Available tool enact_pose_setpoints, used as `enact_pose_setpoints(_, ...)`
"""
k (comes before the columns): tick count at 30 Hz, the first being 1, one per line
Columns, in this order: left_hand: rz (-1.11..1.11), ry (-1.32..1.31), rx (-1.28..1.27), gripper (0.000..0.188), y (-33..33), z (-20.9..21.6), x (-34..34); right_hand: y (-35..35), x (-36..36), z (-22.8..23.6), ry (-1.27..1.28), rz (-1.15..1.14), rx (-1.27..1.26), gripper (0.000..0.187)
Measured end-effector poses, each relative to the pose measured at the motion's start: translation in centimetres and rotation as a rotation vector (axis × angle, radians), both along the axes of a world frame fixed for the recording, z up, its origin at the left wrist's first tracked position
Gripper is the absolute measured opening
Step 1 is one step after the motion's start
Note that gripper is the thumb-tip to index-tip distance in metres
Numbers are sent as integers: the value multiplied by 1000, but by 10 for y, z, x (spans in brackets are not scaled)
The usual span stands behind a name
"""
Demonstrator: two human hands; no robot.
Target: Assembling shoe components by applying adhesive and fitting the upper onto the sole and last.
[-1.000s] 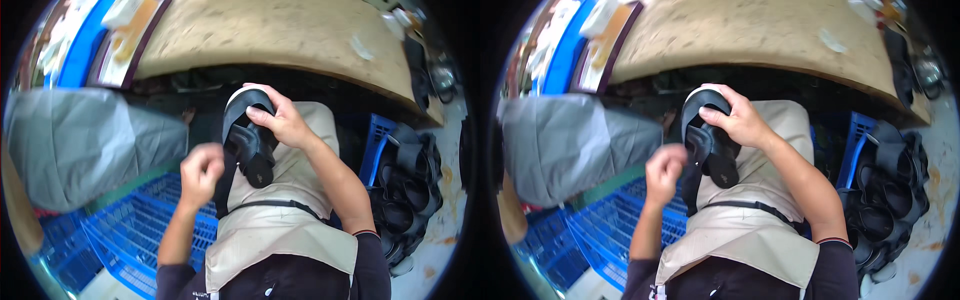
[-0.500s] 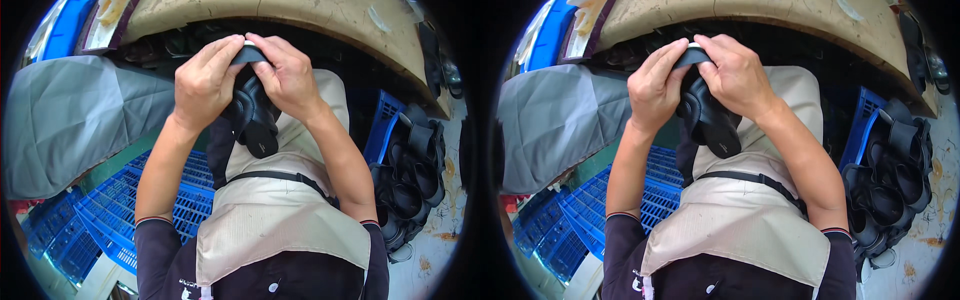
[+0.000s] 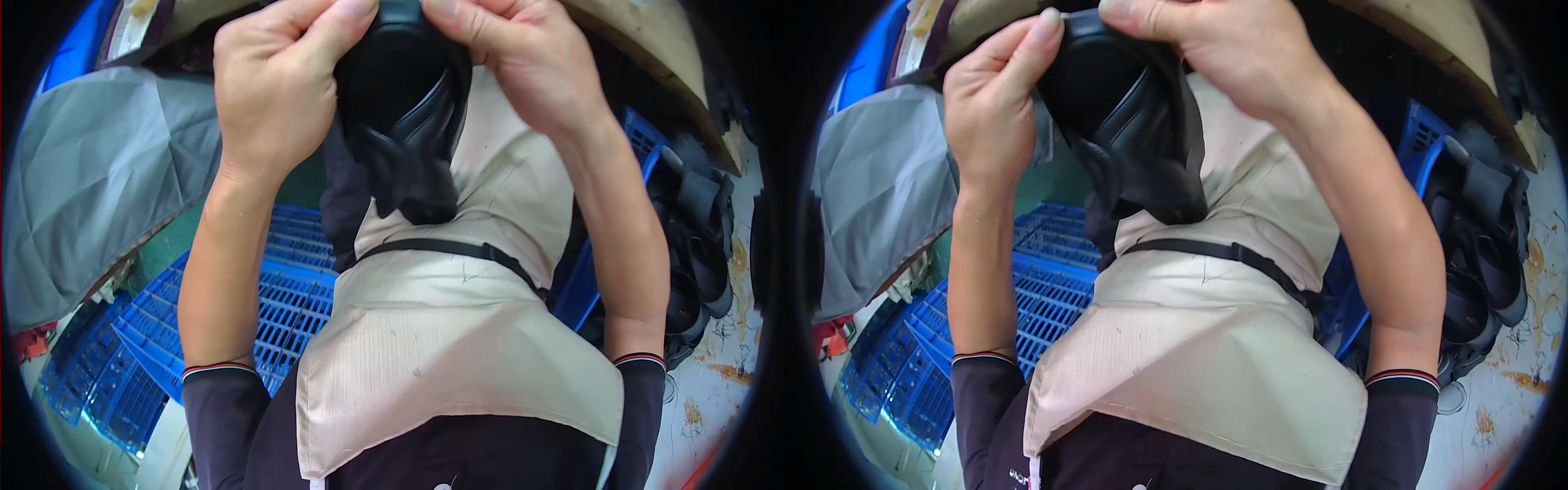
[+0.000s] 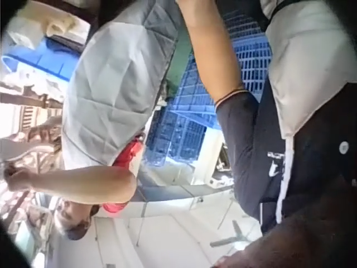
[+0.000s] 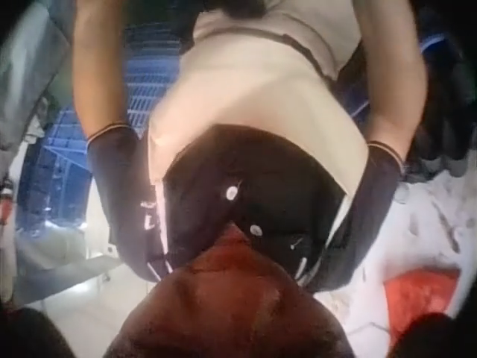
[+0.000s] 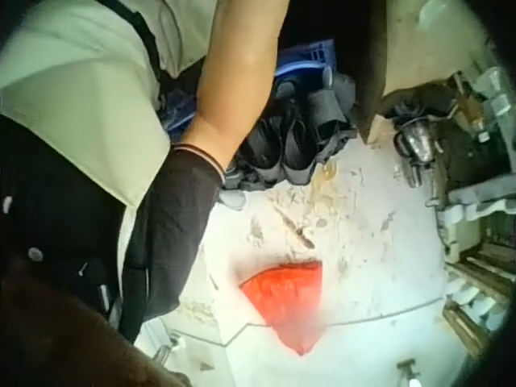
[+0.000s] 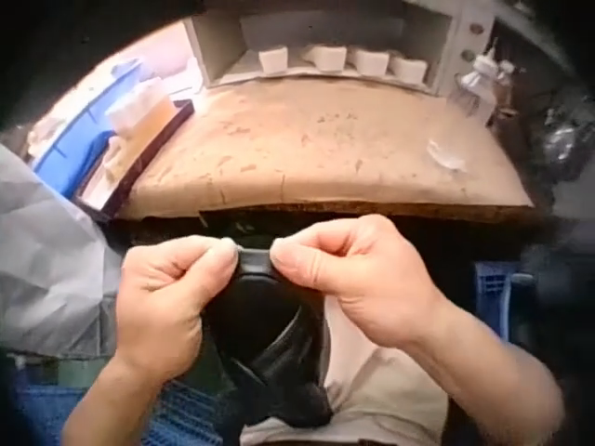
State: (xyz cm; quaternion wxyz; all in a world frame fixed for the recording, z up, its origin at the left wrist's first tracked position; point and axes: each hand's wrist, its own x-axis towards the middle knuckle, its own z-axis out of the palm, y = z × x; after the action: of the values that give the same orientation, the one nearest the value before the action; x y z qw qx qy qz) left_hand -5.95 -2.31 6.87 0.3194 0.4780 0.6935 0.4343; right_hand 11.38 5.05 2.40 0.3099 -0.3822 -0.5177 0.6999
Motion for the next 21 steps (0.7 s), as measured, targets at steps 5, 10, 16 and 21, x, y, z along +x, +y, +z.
enact_pose_setpoints(5,-202,-492,-55,17,17,-17,-33,-4,-2,-1,-17,-63,131,25)
enact_pose_setpoints(10,-184,-691,-180,24,20,-39,-38,-4,-2,-7,-11,-107,213,31)
enact_pose_setpoints(16,-68,-830,-197,32,13,-58,-13,7,8,-30,-171,-38,267,43)
enact_pose_setpoints(21,-187,-630,-171,48,5,-53,1,7,1,-21,-265,-141,376,57)
